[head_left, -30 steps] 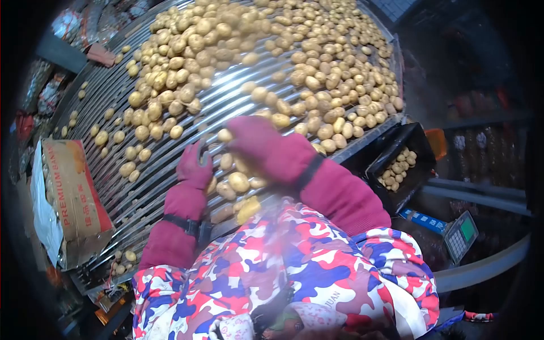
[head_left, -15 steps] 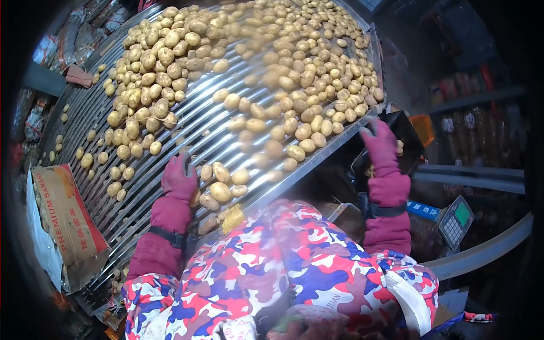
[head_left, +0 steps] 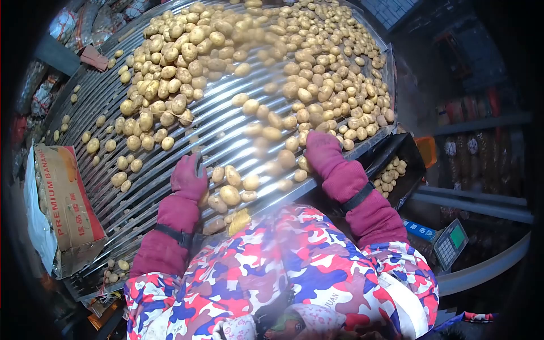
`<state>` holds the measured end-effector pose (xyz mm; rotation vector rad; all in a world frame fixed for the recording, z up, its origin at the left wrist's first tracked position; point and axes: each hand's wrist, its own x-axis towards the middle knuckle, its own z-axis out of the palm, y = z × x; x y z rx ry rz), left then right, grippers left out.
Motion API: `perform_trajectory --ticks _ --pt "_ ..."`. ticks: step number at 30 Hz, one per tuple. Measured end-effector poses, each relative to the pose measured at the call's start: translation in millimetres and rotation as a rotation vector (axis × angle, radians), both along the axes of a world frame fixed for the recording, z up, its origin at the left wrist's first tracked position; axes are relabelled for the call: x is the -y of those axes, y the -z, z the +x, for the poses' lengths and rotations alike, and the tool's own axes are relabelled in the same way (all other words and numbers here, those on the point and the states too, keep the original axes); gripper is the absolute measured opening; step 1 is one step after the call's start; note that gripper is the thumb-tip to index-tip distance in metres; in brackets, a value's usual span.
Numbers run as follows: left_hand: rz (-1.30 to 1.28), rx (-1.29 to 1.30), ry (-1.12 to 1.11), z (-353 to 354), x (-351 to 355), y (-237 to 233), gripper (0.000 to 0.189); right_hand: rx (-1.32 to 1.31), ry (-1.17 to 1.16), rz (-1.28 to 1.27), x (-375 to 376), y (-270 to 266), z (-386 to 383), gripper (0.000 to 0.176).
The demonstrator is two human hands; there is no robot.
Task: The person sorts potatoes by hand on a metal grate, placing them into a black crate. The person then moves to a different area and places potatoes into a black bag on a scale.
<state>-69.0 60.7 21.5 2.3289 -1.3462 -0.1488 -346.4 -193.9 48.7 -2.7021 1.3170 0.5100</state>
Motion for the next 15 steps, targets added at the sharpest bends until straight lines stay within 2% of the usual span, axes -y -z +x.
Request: perform_trajectory --ticks 6,15 --pt "-0.017 -0.002 0.005 -0.3 -0.1 -0.9 0.035 0.079 0.074 -0.01 -3.8 10.7 1.0 0.028" --pt "-0.048 0.032 0.038 1.7 -0.3 2.6 0.039 0.219 0.033 -0.104 -9.2 16.0 -6.3 0.033"
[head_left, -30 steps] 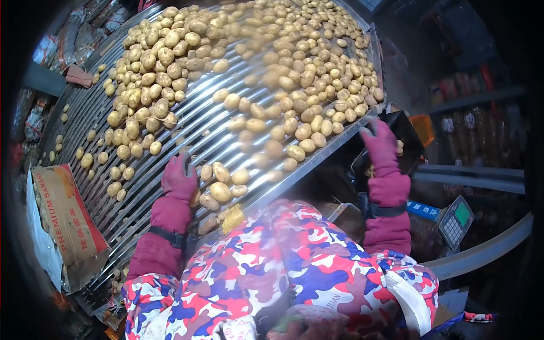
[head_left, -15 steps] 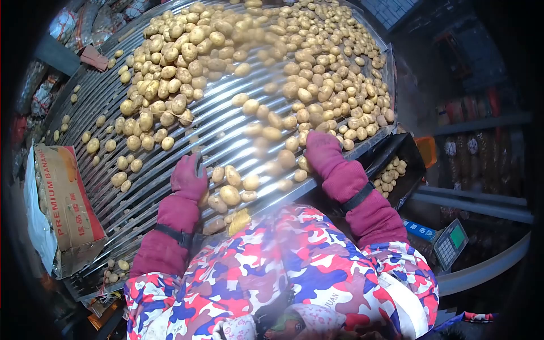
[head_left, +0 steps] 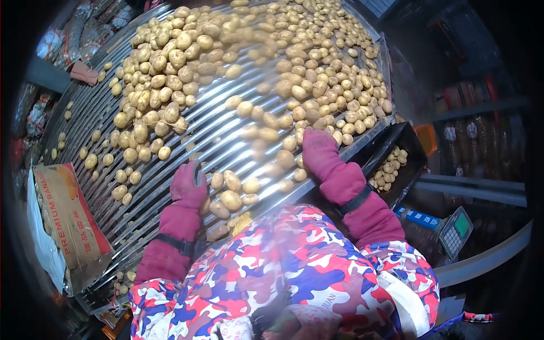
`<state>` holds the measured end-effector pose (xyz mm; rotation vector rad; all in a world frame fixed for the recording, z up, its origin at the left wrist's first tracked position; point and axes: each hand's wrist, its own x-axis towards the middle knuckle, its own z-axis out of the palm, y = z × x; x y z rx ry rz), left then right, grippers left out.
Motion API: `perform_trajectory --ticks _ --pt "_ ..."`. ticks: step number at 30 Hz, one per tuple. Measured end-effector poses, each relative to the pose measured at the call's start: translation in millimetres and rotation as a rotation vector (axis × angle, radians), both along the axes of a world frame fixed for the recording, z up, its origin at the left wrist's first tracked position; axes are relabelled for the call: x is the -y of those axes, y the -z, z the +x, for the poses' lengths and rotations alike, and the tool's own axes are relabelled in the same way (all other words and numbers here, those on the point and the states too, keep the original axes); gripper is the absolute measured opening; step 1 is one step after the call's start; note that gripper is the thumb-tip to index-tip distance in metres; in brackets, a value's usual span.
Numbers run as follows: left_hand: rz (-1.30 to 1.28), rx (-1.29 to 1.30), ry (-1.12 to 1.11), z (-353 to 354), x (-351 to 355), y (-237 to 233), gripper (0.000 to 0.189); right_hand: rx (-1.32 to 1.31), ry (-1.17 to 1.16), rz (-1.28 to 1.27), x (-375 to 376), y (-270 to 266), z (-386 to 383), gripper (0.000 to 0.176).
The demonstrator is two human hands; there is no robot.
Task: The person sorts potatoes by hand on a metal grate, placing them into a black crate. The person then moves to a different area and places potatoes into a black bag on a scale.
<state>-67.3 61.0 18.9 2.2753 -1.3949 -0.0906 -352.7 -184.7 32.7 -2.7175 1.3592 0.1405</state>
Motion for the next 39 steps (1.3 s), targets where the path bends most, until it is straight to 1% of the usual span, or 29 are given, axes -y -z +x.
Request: perform_trajectory --ticks 3,9,12,15,18,21,24,25,27,29,32,34,35,36,38,39 --pt "-0.022 -0.004 0.024 0.2 0.3 1.5 0.039 -0.008 -0.087 -0.018 -4.3 -16.0 -1.1 0.032" --pt "-0.037 -0.044 0.044 1.7 -0.4 -0.2 0.038 -0.032 -0.014 0.011 -3.4 -10.3 1.2 0.031" --pt "-0.038 -0.045 0.042 1.5 -1.0 1.5 0.038 -0.022 0.029 0.007 -0.8 1.6 0.9 0.032" --pt "-0.035 -0.042 0.037 1.8 -1.0 1.5 0.038 -0.039 0.025 -0.019 1.3 6.2 3.6 0.032" --pt "-0.036 -0.042 0.031 0.8 -0.7 0.7 0.038 -0.105 0.094 0.077 4.1 -2.9 10.5 0.034" --pt "-0.023 -0.046 0.027 -0.9 -0.2 -3.5 0.038 -0.055 0.091 0.137 4.6 -10.9 7.1 0.034" --pt "0.0 -0.046 0.021 -1.1 1.1 -6.6 0.037 0.036 -0.052 0.196 10.3 -33.1 -4.4 0.041" --pt "0.006 -0.042 0.015 -1.0 0.9 -6.6 0.037 0.032 0.011 0.292 16.0 -46.9 -3.1 0.042" --pt "0.002 -0.03 0.015 -1.5 1.6 -7.6 0.036 0.111 0.024 0.299 21.9 -70.7 9.8 0.034" --pt "0.009 -0.032 -0.005 -2.2 1.5 -6.5 0.036 0.231 0.015 0.289 24.3 -86.1 23.3 0.03" --pt "0.014 -0.033 -0.012 -3.7 2.9 -6.5 0.035 0.405 -0.244 0.064 31.2 -72.0 64.8 0.027" --pt "0.015 -0.036 -0.015 -2.7 2.6 -7.7 0.035 0.282 -0.237 0.137 26.3 -81.4 116.1 0.024" --pt "0.014 -0.044 -0.014 -2.8 2.5 -7.8 0.034 0.252 -0.367 0.026 28.2 -60.6 135.8 0.019" --pt "0.013 -0.053 -0.014 -3.1 2.3 -7.7 0.034 0.22 -0.495 -0.087 28.8 -33.2 152.0 0.018" --pt "0.024 -0.049 -0.019 -4.4 1.0 -7.4 0.035 0.143 -0.402 -0.015 19.3 -8.1 180.6 0.012" --pt "0.023 -0.051 -0.018 -4.0 0.5 -6.8 0.035 0.107 -0.356 0.019 16.8 -7.0 189.9 0.009"
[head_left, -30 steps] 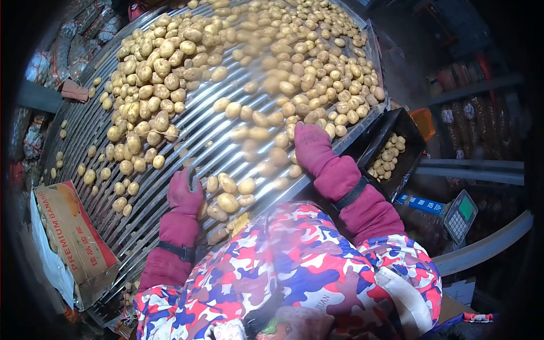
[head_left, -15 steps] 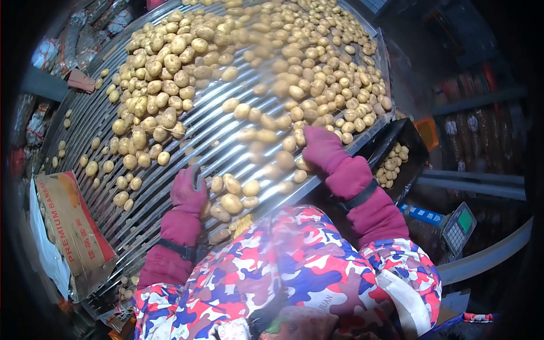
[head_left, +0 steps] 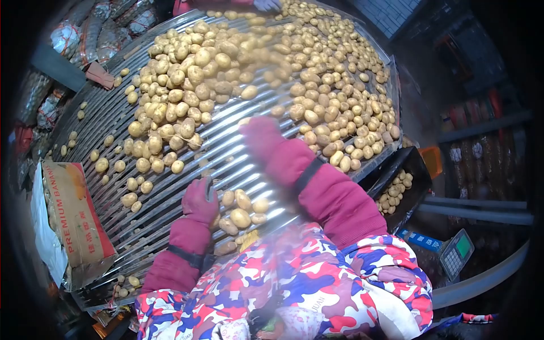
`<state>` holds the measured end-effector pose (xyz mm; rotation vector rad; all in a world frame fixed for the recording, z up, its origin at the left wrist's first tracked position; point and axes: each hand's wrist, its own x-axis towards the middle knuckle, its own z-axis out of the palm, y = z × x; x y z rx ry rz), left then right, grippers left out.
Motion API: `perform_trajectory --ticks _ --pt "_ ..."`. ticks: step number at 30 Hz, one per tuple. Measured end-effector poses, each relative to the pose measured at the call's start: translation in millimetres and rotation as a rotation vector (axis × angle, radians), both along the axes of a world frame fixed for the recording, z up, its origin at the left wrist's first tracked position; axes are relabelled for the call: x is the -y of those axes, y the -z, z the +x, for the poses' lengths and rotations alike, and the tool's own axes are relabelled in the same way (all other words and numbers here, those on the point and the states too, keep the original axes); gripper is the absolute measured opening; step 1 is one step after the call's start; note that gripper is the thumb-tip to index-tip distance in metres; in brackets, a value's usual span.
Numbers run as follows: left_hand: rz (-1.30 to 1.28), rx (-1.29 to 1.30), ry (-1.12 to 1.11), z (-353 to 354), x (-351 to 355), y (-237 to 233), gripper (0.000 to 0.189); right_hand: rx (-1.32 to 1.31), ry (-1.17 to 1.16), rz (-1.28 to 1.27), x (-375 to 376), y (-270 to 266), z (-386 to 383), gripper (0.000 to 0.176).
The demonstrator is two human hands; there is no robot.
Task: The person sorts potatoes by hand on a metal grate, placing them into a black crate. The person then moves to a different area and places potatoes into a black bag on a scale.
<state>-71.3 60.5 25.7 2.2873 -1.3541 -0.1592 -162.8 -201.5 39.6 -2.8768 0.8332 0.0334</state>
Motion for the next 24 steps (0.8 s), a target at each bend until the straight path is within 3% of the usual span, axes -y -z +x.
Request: perform_trajectory --ticks 3,5,7,9,11,13,15,17,18,20,21,24 --pt "0.008 0.003 -0.018 -0.7 0.4 -0.4 0.035 0.206 0.086 -0.012 -5.1 5.7 -0.9 0.008" --pt "0.018 0.021 -0.045 -0.7 2.9 0.3 0.035 0.191 0.062 0.088 2.7 9.4 -1.4 0.008" --pt "0.007 0.028 -0.04 -0.3 2.7 1.1 0.034 0.066 -0.05 -0.054 2.8 -23.6 -17.5 0.014" --pt "0.006 0.036 -0.034 0.5 2.0 2.0 0.034 0.453 0.025 0.526 20.3 24.3 -29.8 0.026" --pt "0.011 0.036 -0.035 0.5 2.5 3.5 0.033 0.583 0.083 0.647 25.6 31.2 -52.3 0.037" --pt "-0.018 0.048 -0.037 0.2 3.1 6.5 0.032 0.444 0.127 0.313 9.0 -20.1 -96.6 0.047" --pt "-0.037 0.05 -0.039 -0.3 1.7 7.8 0.032 0.448 0.439 0.484 -2.7 -77.3 -145.9 0.051" --pt "-0.049 0.038 -0.021 -2.4 3.7 0.9 0.032 0.472 0.556 0.207 16.7 -55.7 -224.0 0.052" --pt "-0.012 0.02 -0.019 -2.2 4.1 -1.5 0.032 0.323 0.658 0.086 23.7 -64.1 -261.5 0.052" --pt "-0.047 0.019 -0.009 -0.9 4.1 3.4 0.032 0.271 0.731 -0.153 40.0 -43.6 -348.7 0.051" --pt "-0.065 0.021 -0.005 0.4 3.9 5.1 0.032 0.112 0.925 -0.101 36.6 -63.5 -366.2 0.05" --pt "-0.046 0.034 0.011 0.3 4.2 6.4 0.031 -0.157 1.135 0.031 40.3 -68.0 -424.0 0.057"
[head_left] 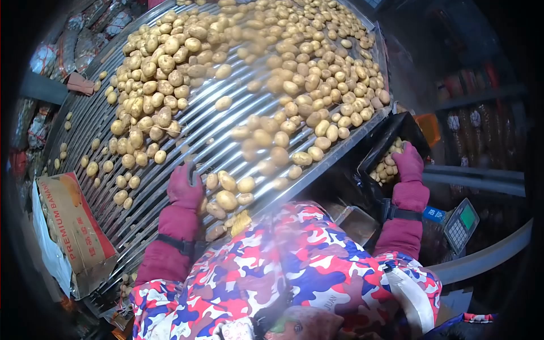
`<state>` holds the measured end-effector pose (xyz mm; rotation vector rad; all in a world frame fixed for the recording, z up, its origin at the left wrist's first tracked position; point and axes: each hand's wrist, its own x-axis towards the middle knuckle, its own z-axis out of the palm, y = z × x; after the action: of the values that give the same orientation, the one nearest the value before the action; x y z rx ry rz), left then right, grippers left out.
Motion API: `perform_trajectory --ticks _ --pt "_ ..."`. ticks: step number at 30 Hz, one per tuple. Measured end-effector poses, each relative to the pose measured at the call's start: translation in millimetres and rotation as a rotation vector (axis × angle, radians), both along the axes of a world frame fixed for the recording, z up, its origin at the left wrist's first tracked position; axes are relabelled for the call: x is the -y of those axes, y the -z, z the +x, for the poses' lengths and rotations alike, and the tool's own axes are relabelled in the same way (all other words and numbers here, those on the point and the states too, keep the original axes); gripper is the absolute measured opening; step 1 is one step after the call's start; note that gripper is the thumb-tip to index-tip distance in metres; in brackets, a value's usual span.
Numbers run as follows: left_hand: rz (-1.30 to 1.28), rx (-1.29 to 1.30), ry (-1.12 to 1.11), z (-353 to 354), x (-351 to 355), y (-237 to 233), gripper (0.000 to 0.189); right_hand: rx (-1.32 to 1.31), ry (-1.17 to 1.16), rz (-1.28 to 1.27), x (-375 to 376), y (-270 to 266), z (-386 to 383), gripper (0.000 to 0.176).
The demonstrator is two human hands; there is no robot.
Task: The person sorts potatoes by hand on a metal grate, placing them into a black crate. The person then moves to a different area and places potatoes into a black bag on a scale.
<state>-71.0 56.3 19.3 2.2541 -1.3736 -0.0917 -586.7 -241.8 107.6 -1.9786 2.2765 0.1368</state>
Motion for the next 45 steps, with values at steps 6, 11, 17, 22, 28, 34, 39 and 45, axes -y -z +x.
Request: perform_trajectory --ticks 6,11,17,22,28,34,39,45 --pt "-0.008 0.008 0.013 0.4 0.6 0.4 0.028 0.39 -0.635 -0.27 -41.7 15.0 96.7 0.054" --pt "-0.009 0.018 0.002 3.9 -3.1 8.3 0.033 0.39 -1.267 0.045 -86.1 34.5 225.1 0.048" --pt "0.028 0.038 -0.036 3.8 -6.9 9.7 0.037 0.248 -1.415 -0.207 -49.5 52.6 216.1 0.038" --pt "0.016 0.027 -0.054 1.9 -3.5 3.7 0.034 -0.1 -0.898 0.082 9.8 17.6 221.1 0.054" --pt "0.03 0.001 -0.064 1.4 -3.1 1.0 0.032 0.319 -0.92 -0.236 14.4 22.8 225.1 0.035" --pt "0.006 0.011 -0.071 2.3 -3.3 7.6 0.031 0.404 -0.757 -0.172 22.9 9.2 215.1 0.039" --pt "0.016 -0.005 -0.073 1.2 -1.7 1.9 0.032 0.399 -0.896 -0.085 0.6 36.1 237.9 0.038" --pt "0.029 0.031 -0.066 1.8 -3.1 6.8 0.032 0.438 -1.196 0.006 -51.5 75.8 285.1 0.03"
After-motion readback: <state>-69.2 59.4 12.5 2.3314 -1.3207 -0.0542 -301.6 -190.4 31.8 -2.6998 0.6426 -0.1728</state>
